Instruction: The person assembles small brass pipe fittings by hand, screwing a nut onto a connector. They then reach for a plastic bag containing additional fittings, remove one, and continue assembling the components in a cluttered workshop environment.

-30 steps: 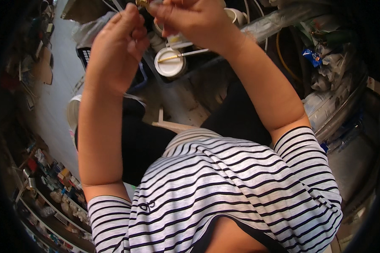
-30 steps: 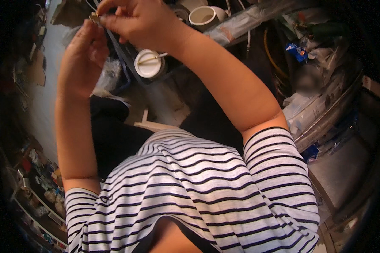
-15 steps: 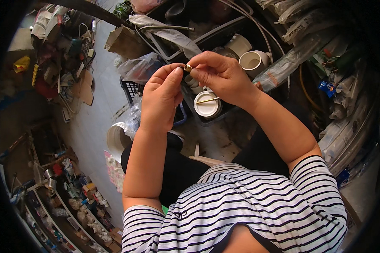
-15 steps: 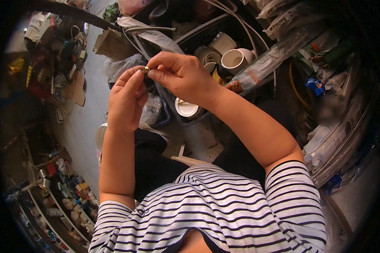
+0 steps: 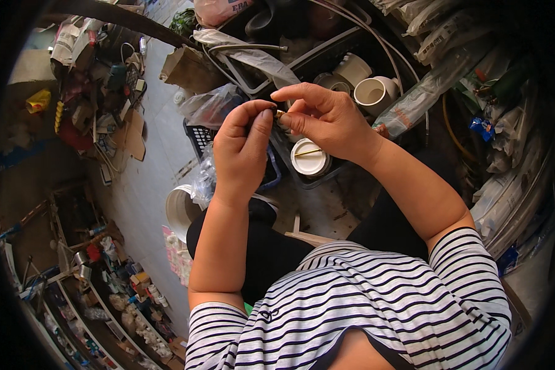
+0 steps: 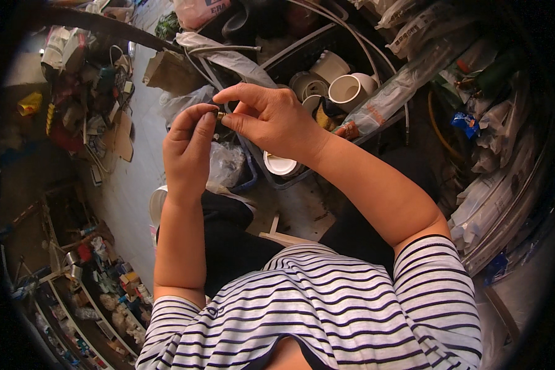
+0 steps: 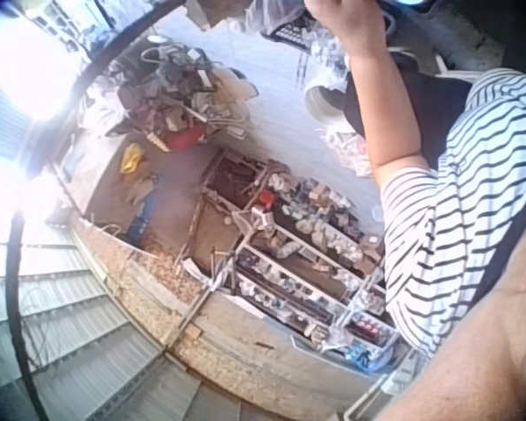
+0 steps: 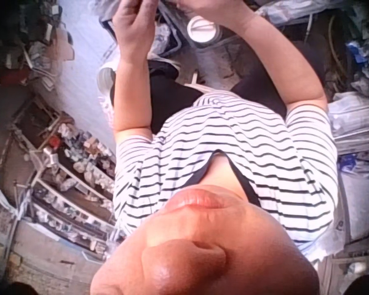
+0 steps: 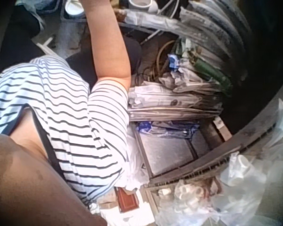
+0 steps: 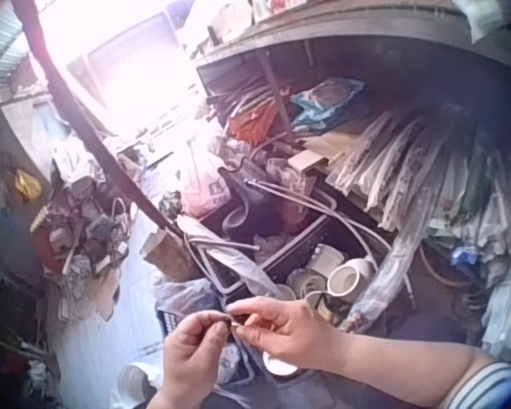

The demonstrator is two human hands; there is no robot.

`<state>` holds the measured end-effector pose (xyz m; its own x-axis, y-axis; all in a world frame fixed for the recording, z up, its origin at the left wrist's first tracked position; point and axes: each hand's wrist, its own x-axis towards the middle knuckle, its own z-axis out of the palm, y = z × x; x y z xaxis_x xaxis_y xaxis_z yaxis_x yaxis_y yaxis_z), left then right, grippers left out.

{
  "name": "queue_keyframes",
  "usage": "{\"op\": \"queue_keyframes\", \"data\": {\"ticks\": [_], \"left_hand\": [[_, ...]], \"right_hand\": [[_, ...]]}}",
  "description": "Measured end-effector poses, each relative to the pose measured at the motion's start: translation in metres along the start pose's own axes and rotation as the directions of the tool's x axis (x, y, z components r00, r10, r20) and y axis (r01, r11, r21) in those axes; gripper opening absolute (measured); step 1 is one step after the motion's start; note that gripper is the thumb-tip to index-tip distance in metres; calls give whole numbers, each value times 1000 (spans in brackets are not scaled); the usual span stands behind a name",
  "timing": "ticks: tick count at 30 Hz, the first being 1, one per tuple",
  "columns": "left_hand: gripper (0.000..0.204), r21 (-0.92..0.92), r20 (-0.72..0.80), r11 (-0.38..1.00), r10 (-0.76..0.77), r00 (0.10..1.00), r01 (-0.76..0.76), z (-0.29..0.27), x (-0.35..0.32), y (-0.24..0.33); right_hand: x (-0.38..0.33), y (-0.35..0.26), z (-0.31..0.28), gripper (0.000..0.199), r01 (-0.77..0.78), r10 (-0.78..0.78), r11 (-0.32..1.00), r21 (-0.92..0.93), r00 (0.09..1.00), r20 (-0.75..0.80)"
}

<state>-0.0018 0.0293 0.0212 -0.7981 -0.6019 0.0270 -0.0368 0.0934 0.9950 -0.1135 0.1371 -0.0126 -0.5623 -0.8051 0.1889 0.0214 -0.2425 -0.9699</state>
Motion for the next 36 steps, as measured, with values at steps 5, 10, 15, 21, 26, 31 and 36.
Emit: {"op": "queue_keyframes", "data": {"ticks": [5, 10, 15, 21, 26, 31, 36], "left_hand": [[10, 174, 12, 979, 109, 994, -109, -1, 1, -5], [10, 197, -1, 971, 137, 991, -134, 0, 1, -8], [10, 163, -11, 975, 153, 988, -149, 2, 1, -8], [12, 351, -30, 921, 191, 981, -168, 7, -1, -12], [6, 580, -78, 772, 370, 926, -260, 18, 0, -10], [6, 599, -95, 770, 339, 936, -218, 15, 0, -9], [6, 487, -126, 867, 187, 974, -104, 12, 2, -5]], "right_hand": [[0, 2, 0, 20, 23, -23, 999, 23, 1000, 7], [1, 2, -2, 18, 15, -15, 999, 32, 1000, 14], [2, -3, -3, 17, -28, 25, 993, 111, 999, 26], [3, 1, 1, 13, -170, 182, 956, 238, 983, -31], [5, 6, 1, 15, -265, 284, 925, 272, 958, -34], [6, 8, 3, 14, -214, 236, 943, 254, 970, -60], [8, 14, 5, 9, -169, 191, 962, 216, 978, -85]]}}
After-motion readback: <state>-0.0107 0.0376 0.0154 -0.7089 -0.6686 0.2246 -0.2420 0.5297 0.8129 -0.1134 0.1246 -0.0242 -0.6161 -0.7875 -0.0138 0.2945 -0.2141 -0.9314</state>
